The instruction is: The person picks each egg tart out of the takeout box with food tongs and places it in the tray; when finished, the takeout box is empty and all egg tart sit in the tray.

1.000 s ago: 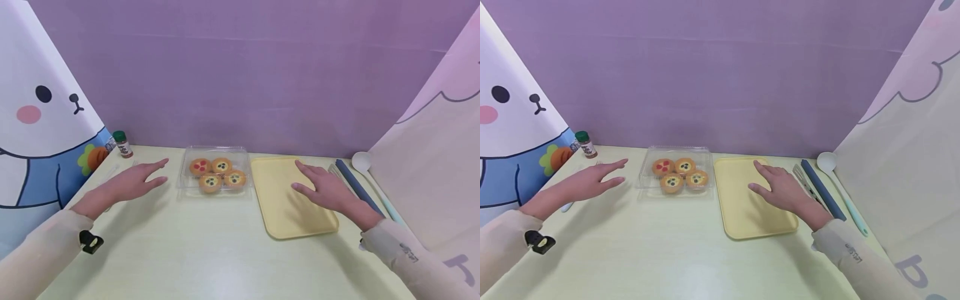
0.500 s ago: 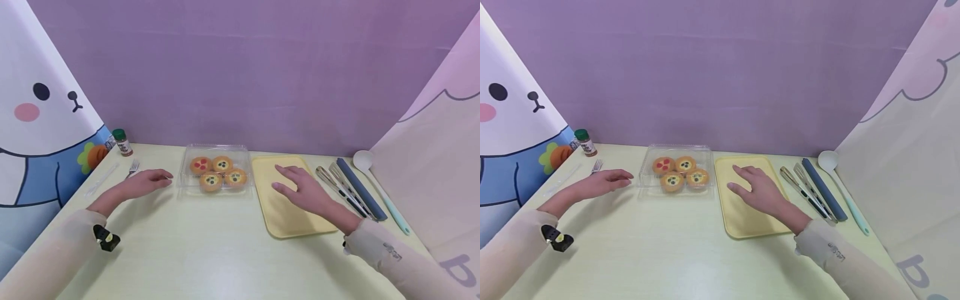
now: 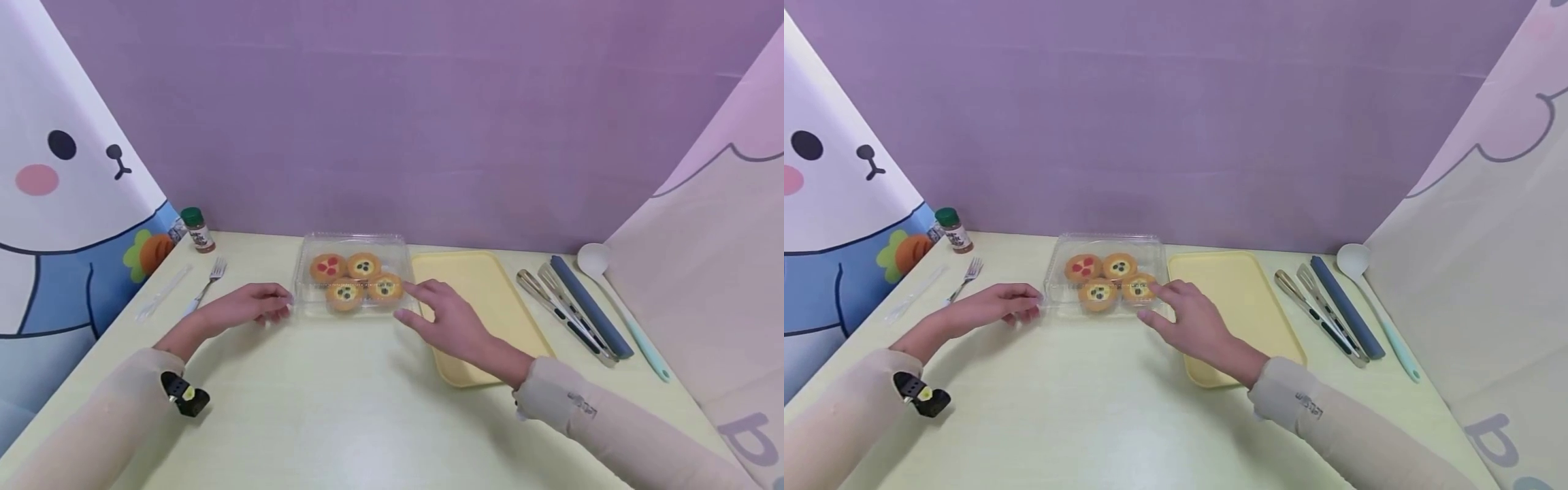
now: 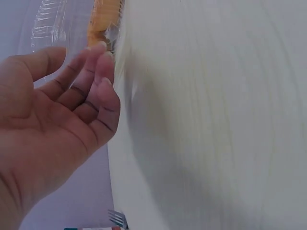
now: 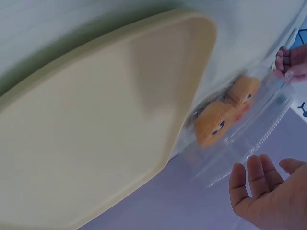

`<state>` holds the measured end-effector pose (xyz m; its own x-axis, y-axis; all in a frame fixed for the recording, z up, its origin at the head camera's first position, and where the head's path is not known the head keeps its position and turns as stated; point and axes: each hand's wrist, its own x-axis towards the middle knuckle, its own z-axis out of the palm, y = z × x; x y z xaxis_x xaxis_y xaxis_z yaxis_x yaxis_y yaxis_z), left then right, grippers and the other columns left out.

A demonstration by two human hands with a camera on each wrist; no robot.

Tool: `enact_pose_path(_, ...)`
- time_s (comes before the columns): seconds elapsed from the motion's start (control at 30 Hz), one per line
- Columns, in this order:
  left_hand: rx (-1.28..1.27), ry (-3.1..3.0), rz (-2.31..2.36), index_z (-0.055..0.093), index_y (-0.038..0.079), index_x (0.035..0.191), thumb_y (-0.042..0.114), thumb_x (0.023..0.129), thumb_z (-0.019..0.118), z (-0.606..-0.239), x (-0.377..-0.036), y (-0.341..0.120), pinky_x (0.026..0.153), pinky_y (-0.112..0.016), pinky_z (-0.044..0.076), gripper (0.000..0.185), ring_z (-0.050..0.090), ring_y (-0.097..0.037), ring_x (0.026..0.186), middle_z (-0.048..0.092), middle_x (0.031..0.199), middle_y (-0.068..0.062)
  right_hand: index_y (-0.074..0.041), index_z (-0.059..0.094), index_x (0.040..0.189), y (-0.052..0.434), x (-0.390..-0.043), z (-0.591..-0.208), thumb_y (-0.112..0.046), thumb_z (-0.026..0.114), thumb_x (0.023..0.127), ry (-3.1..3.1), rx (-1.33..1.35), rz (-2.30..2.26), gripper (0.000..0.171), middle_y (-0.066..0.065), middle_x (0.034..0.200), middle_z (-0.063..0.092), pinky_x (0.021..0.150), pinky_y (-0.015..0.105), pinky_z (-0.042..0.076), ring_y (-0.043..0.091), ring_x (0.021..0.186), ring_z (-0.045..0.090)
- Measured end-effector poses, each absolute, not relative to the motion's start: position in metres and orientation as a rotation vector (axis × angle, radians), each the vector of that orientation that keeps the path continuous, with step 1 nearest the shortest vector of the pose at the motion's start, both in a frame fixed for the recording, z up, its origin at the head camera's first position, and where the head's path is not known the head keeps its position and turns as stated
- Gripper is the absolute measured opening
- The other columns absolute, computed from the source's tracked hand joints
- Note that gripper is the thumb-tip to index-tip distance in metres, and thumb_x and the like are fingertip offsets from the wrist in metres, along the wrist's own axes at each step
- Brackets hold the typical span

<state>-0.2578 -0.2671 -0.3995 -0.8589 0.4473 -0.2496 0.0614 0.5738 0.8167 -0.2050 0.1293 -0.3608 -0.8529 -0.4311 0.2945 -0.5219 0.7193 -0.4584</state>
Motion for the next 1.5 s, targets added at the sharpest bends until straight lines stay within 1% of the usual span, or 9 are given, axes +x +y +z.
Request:
enact_pose_path(0.2, 0.366, 2.275, 1.302, 0.051, -0.001, 0.133, 0.03, 0.106, 0.048, -0.399, -0.257, -0.265, 0.086, -0.033, 0.052, 0.041, 0.061, -0.022, 0.102, 0.063, 0.12, -0.016, -0.017, 0.065, 0.134, 0.104, -0.207, -0.366, -0.042, 0.068, 0.093, -2.708, 0.825, 0.824, 0.048, 0.008, 0.126, 0.067, 0.093, 0.046, 0.052, 0.026, 0.115, 0.063)
enact_pose_path(0.33, 0.341, 2.204, 1.367, 0.05, -0.001, 0.134, 0.029, 0.107, 0.047, -0.399, -0.257, -0.264, 0.086, -0.033, 0.053, 0.041, 0.061, -0.021, 0.102, 0.063, 0.119, -0.014, -0.017, 0.067, 0.131, 0.091, -0.208, -0.368, -0.041, 0.068, 0.093, -2.659, 0.857, 0.844, 0.045, 0.009, 0.128, 0.068, 0.094, 0.047, 0.051, 0.027, 0.116, 0.063)
enact_pose_path(0.47, 0.337, 2.131, 1.444, 0.048, -0.004, 0.135, 0.029, 0.106, 0.048, -0.4, -0.256, -0.265, 0.084, -0.032, 0.053, 0.043, 0.061, -0.02, 0.1, 0.063, 0.118, -0.013, -0.015, 0.068, 0.129, 0.077, -0.208, -0.371, -0.039, 0.069, 0.093, -2.624, 0.89, 0.837, 0.044, 0.008, 0.124, 0.069, 0.095, 0.045, 0.05, 0.026, 0.114, 0.062)
enact_pose_path(0.6, 0.327, 2.087, 1.493, 0.047, -0.005, 0.136, 0.029, 0.106, 0.048, -0.401, -0.256, -0.268, 0.085, -0.031, 0.053, 0.045, 0.062, -0.019, 0.101, 0.064, 0.118, -0.011, -0.013, 0.071, 0.125, 0.062, -0.209, -0.376, -0.038, 0.07, 0.092, -2.585, 0.899, 0.83, 0.042, 0.01, 0.122, 0.07, 0.099, 0.046, 0.047, 0.026, 0.117, 0.06)
enact_pose_path(0.83, 0.336, 2.063, 1.518, 0.047, -0.005, 0.138, 0.032, 0.107, 0.049, -0.404, -0.255, -0.269, 0.086, -0.031, 0.053, 0.049, 0.062, -0.019, 0.102, 0.064, 0.12, -0.01, -0.013, 0.072, 0.123, 0.041, -0.212, -0.377, -0.039, 0.072, 0.09, -2.555, 0.883, 0.799, 0.042, 0.009, 0.123, 0.07, 0.098, 0.044, 0.047, 0.027, 0.115, 0.061)
enact_pose_path(0.97, 0.345, 2.066, 1.526, 0.048, -0.004, 0.137, 0.033, 0.107, 0.048, -0.406, -0.255, -0.267, 0.085, -0.031, 0.053, 0.047, 0.062, -0.018, 0.1, 0.063, 0.119, -0.011, -0.013, 0.072, 0.124, 0.032, -0.213, -0.378, -0.039, 0.071, 0.091, -2.569, 0.884, 0.782, 0.042, 0.01, 0.126, 0.069, 0.099, 0.047, 0.047, 0.028, 0.117, 0.061)
enact_pose_path(1.1, 0.346, 2.049, 1.545, 0.048, -0.005, 0.135, 0.034, 0.107, 0.047, -0.407, -0.256, -0.266, 0.084, -0.031, 0.053, 0.048, 0.062, -0.017, 0.099, 0.062, 0.118, -0.011, -0.014, 0.073, 0.122, 0.026, -0.212, -0.378, -0.04, 0.07, 0.091, -2.578, 0.875, 0.771, 0.041, 0.009, 0.123, 0.07, 0.097, 0.048, 0.047, 0.027, 0.116, 0.061)
enact_pose_path(1.27, 0.341, 2.031, 1.558, 0.049, -0.006, 0.132, 0.034, 0.107, 0.048, -0.408, -0.257, -0.263, 0.083, -0.031, 0.052, 0.046, 0.061, -0.019, 0.099, 0.061, 0.115, -0.01, -0.016, 0.073, 0.121, 0.02, -0.213, -0.38, -0.04, 0.071, 0.091, -2.581, 0.861, 0.712, 0.039, 0.005, 0.121, 0.07, 0.096, 0.045, 0.046, 0.024, 0.114, 0.06)
enact_pose_path(1.5, 0.289, 2.019, 1.553, 0.05, -0.006, 0.126, 0.03, 0.107, 0.048, -0.409, -0.258, -0.261, 0.079, -0.031, 0.052, 0.041, 0.06, -0.019, 0.095, 0.063, 0.108, -0.006, -0.016, 0.074, 0.121, 0.01, -0.215, -0.389, -0.04, 0.072, 0.09, -2.538, 0.863, 0.675, 0.039, 0.003, 0.116, 0.071, 0.093, 0.042, 0.046, 0.022, 0.11, 0.059)
